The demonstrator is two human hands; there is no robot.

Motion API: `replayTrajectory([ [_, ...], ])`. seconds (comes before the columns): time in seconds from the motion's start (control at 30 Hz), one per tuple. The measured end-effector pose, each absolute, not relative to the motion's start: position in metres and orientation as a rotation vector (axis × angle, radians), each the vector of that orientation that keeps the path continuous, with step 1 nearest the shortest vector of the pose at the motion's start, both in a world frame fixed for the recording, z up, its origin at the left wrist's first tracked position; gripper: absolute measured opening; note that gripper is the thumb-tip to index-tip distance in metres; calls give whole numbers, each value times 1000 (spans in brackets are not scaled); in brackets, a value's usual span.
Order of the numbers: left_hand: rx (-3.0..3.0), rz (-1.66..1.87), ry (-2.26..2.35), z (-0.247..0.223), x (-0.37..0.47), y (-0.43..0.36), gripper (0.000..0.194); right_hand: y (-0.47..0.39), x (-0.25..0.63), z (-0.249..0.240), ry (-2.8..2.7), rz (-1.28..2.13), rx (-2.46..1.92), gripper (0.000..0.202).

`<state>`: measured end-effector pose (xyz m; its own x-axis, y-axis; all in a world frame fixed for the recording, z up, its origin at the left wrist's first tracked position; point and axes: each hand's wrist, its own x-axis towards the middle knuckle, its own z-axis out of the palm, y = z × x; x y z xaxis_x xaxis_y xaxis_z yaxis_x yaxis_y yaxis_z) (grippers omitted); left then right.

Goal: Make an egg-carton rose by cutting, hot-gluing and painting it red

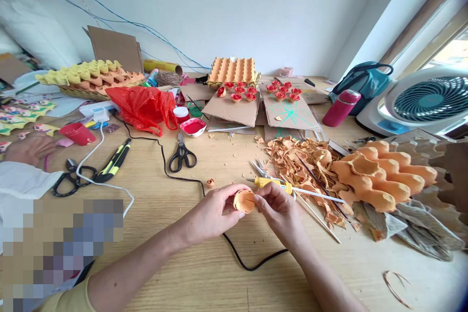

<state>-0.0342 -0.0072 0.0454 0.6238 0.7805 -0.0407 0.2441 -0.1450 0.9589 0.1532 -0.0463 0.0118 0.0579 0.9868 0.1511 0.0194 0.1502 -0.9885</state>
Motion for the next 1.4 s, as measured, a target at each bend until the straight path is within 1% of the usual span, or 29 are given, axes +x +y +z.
replayTrajectory([
  [0.17, 1681, 588, 827, 48, -34, -6, 40, -46, 152, 11, -1241, 1039, -1144, 28],
  [0.3, 1627, 614, 858, 49, -33, -3, 31, -47, 152, 17, -1239, 1055, -1143, 28],
  [0.43, 1526, 608, 977, 43, -33, 0, 27, -47, 152, 22, -1247, 1068, -1148, 31],
  [0.57, 1491, 571, 977, 41, -32, 1, 17, -48, 152, 21, -1304, 1073, -1163, 29],
  [0.63, 1499, 567, 969, 41, -32, 1, 15, -49, 152, 20, -1328, 1087, -1169, 28],
  [0.83, 1560, 553, 1026, 41, -34, 1, 16, -50, 150, 19, -1355, 1116, -1146, 23],
  [0.97, 1620, 563, 1026, 47, -33, -3, 15, -54, 144, 23, -1462, 1035, -1103, 19],
  [1.07, 1766, 561, 952, 48, -33, -7, 16, -56, 138, 27, -1511, 981, -1106, 9],
  [1.17, 1732, 554, 1006, 43, -36, -8, 16, -56, 132, 30, -1525, 942, -1126, 9],
  [1.27, 1728, 563, 1038, 36, -40, -6, 21, -53, 128, 30, -1554, 893, -1171, 11],
  [1.33, 1864, 597, 1058, 31, -43, -6, 22, -52, 125, 28, -1583, 849, -1179, 16],
  [1.4, 2063, 705, 1039, 27, -45, -6, 23, -51, 122, 23, -1623, 790, -1189, 22],
])
